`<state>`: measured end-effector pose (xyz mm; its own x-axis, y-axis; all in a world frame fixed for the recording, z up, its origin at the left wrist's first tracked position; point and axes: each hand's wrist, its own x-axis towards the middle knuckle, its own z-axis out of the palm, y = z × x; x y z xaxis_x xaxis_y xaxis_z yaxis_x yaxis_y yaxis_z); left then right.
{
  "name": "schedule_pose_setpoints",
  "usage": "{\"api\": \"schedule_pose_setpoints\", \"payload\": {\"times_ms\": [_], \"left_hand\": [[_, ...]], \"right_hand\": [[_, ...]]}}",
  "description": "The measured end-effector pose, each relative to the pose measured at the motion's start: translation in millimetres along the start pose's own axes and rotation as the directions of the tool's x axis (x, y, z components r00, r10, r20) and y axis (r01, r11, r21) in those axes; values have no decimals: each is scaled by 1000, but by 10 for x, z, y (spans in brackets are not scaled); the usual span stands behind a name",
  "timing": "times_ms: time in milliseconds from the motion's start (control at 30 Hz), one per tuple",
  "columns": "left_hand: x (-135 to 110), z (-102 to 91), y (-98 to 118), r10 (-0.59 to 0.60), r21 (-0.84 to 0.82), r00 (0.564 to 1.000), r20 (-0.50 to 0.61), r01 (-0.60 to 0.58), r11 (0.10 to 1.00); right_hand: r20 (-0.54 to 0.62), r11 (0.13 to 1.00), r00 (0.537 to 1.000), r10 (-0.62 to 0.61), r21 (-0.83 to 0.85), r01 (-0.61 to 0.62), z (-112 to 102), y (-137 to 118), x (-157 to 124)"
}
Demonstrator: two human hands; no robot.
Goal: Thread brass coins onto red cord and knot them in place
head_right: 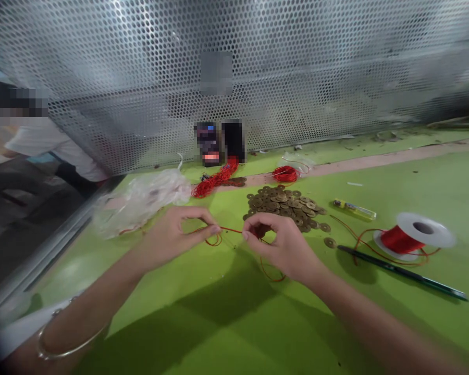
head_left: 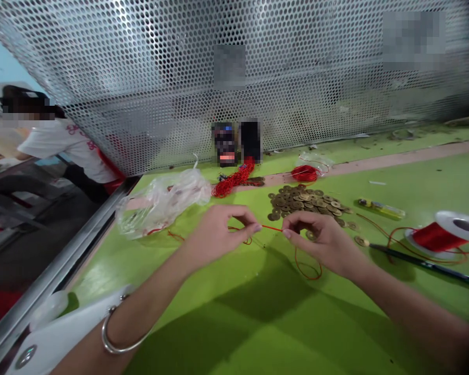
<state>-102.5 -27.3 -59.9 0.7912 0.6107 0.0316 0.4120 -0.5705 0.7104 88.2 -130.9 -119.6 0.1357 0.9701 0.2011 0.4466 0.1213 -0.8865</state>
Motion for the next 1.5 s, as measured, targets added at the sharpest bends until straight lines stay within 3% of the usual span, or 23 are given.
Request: {"api": "schedule_pose_setpoints", "payload": {"times_ms": [467, 733, 1067, 1333, 1500], "left_hand": [[4, -411, -202, 31, 116, 987, -160, -12, 993], [15, -413, -231, 14, 127, 990, -140, 4, 992], [-32, -530, -202, 31, 94, 982, -187, -13, 995], [-63, -620, -190, -4, 18, 968, -252, 9, 1000], [-51, -599, -190, 2, 20, 976, -217, 2, 1000]], "right_hand": [[-24, 987, 995, 98, 127, -95, -114, 124, 101], [-22, 980, 991, 131, 153, -126, -131, 138, 138], [-53, 1000, 998, 24, -6, -24, -127, 149, 112], [-12, 993, 995, 95, 65, -94, -151, 220, 133], [-22, 987, 993, 115, 116, -111, -136, 225, 136]]}}
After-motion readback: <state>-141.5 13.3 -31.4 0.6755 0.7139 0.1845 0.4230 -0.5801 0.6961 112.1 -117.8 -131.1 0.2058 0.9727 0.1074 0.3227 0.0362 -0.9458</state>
